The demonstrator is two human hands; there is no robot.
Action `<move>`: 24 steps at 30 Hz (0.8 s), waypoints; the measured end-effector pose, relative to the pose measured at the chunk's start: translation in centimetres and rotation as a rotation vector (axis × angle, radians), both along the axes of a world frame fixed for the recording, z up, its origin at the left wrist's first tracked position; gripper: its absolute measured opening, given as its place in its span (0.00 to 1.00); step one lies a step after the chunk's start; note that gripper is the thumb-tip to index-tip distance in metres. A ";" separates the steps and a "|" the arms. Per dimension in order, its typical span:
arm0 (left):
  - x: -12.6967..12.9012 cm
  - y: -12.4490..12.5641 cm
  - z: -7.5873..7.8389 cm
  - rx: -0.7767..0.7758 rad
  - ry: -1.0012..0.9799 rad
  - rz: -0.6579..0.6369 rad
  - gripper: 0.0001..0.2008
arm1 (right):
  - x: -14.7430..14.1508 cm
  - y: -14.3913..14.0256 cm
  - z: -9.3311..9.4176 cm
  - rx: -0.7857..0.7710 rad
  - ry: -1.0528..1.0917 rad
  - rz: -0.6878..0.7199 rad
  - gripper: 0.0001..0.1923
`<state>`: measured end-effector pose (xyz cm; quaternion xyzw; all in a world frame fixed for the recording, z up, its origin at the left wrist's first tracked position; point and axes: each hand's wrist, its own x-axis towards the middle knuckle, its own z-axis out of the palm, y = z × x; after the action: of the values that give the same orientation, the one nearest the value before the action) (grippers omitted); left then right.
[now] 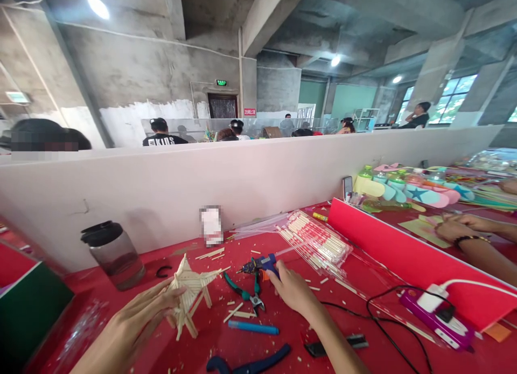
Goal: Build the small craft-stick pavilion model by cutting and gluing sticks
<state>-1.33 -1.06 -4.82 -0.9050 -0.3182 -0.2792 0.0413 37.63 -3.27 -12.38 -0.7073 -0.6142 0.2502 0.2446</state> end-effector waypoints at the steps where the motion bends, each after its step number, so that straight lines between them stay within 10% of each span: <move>1: 0.0 0.0 0.0 -0.011 0.006 0.000 0.15 | -0.1 0.1 -0.1 0.017 0.154 0.013 0.20; 10: 0.5 -0.6 0.5 -0.263 -0.089 0.006 0.12 | -0.2 -0.1 0.7 0.123 1.062 -0.066 0.30; 24: 0.9 -1.2 0.9 -0.465 -0.066 0.067 0.13 | -3.5 -0.9 1.9 0.349 1.125 -0.037 0.21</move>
<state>-0.43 -2.26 -3.88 -0.8694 -0.4052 -0.2263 -0.1695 34.08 -4.16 -10.46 -0.4258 -0.4099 0.4777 0.6500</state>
